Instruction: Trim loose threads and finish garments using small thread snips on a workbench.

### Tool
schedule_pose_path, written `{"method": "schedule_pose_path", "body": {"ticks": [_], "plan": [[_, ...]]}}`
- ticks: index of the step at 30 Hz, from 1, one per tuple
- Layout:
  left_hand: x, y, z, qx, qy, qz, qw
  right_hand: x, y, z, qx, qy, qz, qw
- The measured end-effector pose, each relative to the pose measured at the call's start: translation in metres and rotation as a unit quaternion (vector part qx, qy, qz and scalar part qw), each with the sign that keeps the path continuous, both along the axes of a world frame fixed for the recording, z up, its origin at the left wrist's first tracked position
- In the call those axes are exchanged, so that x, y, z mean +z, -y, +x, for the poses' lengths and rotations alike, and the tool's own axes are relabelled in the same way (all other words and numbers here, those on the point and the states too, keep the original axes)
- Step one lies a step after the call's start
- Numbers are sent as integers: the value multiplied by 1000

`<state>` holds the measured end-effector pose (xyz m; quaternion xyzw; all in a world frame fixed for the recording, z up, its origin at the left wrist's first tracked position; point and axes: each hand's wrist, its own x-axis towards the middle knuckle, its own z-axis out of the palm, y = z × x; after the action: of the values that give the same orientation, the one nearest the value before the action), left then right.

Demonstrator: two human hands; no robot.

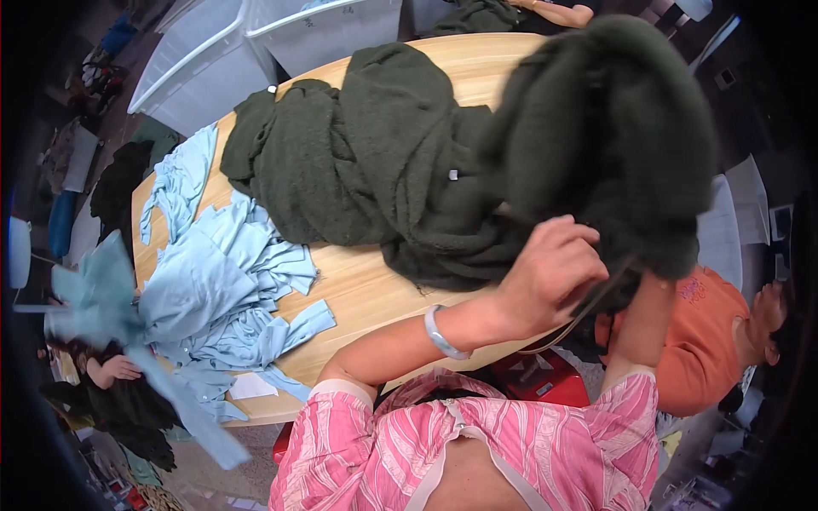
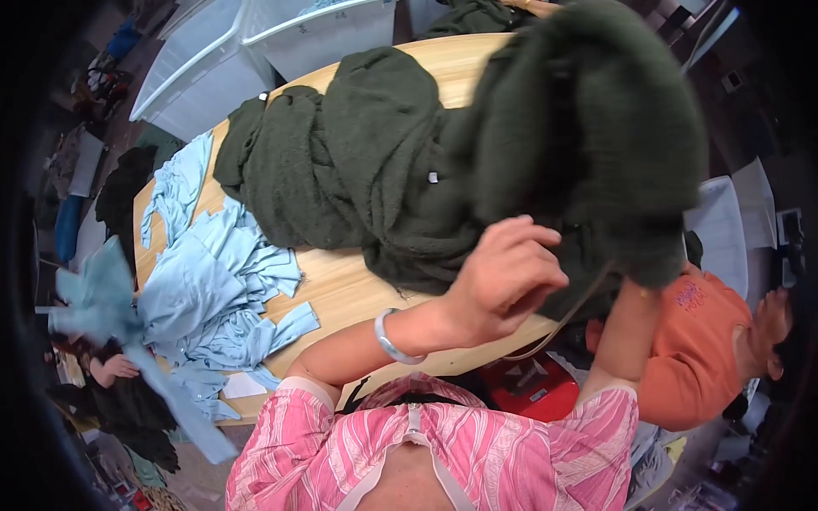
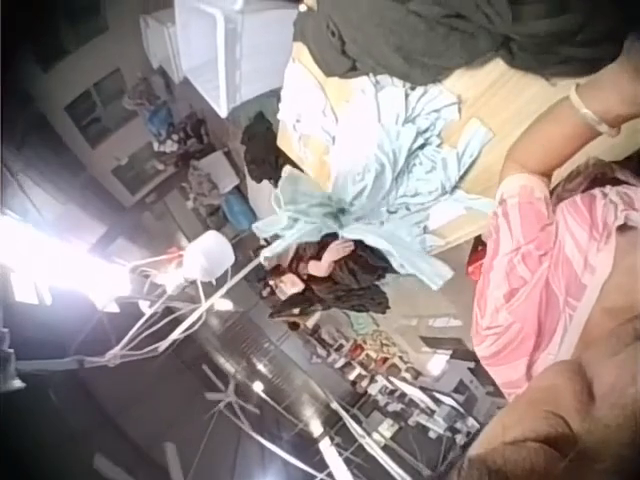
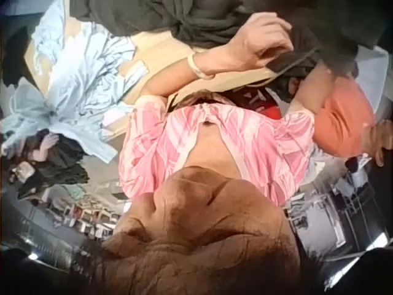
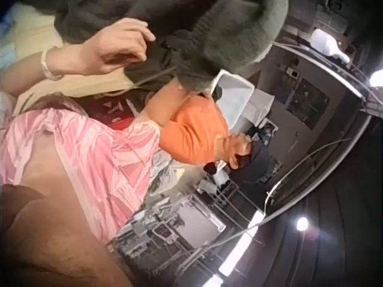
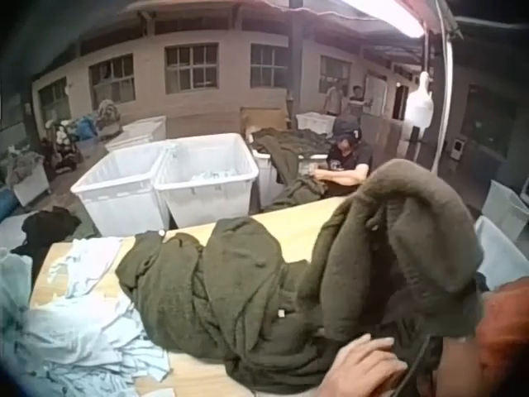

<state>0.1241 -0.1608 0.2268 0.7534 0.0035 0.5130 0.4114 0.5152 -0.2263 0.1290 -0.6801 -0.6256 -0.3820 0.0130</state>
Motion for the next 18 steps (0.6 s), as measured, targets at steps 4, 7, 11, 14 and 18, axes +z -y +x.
{"method": "schedule_pose_path", "body": {"ticks": [4,7,11,14,18], "plan": [[-44,12,25,-24,-48,-9,999,117,-7,-45,-109,-606,72,784],[-96,-16,38,32,-145,21,989,75,8,-36,-251,-697,18,672],[-158,-68,15,240,-403,70,880,1,13,-102,-198,-722,-58,660],[-206,-108,-31,358,-518,88,772,-29,-2,-139,-118,-700,-137,691],[-185,-129,-12,455,-440,24,774,-37,-19,-129,-96,-667,-195,713]]}}
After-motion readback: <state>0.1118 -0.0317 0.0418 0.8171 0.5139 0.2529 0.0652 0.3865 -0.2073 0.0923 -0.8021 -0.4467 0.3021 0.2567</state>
